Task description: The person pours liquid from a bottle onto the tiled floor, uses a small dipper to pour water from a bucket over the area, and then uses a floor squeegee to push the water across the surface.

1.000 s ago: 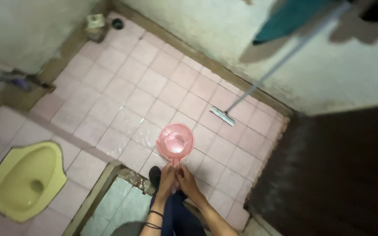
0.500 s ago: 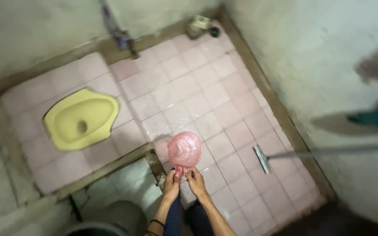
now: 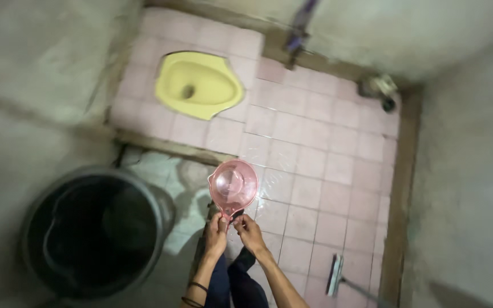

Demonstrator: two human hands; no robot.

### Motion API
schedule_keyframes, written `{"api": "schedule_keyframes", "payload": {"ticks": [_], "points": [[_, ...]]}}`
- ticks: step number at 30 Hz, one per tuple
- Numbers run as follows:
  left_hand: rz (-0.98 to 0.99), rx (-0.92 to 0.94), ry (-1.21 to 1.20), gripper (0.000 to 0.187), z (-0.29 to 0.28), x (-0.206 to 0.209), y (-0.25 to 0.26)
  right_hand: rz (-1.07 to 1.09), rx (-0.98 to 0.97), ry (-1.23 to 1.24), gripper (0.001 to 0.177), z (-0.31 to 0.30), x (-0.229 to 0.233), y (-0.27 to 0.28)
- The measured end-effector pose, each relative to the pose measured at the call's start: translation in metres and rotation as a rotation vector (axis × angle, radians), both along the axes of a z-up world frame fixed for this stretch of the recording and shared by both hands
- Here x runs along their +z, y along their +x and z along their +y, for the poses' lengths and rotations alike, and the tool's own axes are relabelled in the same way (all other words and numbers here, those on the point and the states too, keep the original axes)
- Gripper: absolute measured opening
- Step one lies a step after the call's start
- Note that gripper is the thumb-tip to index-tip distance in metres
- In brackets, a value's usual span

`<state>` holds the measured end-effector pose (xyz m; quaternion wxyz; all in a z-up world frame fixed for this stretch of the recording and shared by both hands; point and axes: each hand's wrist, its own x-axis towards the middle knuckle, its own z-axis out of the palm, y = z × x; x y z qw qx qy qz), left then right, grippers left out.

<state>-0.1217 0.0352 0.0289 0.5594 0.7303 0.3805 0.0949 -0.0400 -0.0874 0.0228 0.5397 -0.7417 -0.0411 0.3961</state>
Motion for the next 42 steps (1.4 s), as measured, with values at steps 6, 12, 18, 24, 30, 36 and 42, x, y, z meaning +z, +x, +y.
{"api": "schedule_keyframes", "payload": {"ticks": [6,12,18,24,30,36,42], "points": [[-0.042,0.323,-0.213,0.032,0.013,0.024,-0.069,0.013,0.267,0.073,0.016,0.030,-0.004,-0.041],[-0.126,0.639,-0.126,0.035,0.020,0.000,-0.139,-0.030,0.509,0.077,0.015,0.076,0.009,-0.091],[-0.176,0.894,-0.172,0.036,0.031,-0.025,-0.186,0.177,0.685,0.220,0.022,0.127,-0.013,-0.141],[-0.219,1.105,-0.432,0.036,0.055,-0.060,-0.210,0.226,0.817,0.108,0.026,0.175,-0.030,-0.175],[-0.528,1.212,-0.533,0.031,0.088,-0.096,-0.225,0.283,0.860,0.105,0.036,0.215,-0.038,-0.191],[-0.492,1.175,-0.728,0.032,0.120,-0.082,-0.241,0.416,0.838,0.063,0.041,0.247,-0.036,-0.195],[-0.457,1.146,-0.665,0.027,0.142,-0.094,-0.247,0.341,0.890,0.097,0.040,0.267,-0.058,-0.205]]}}
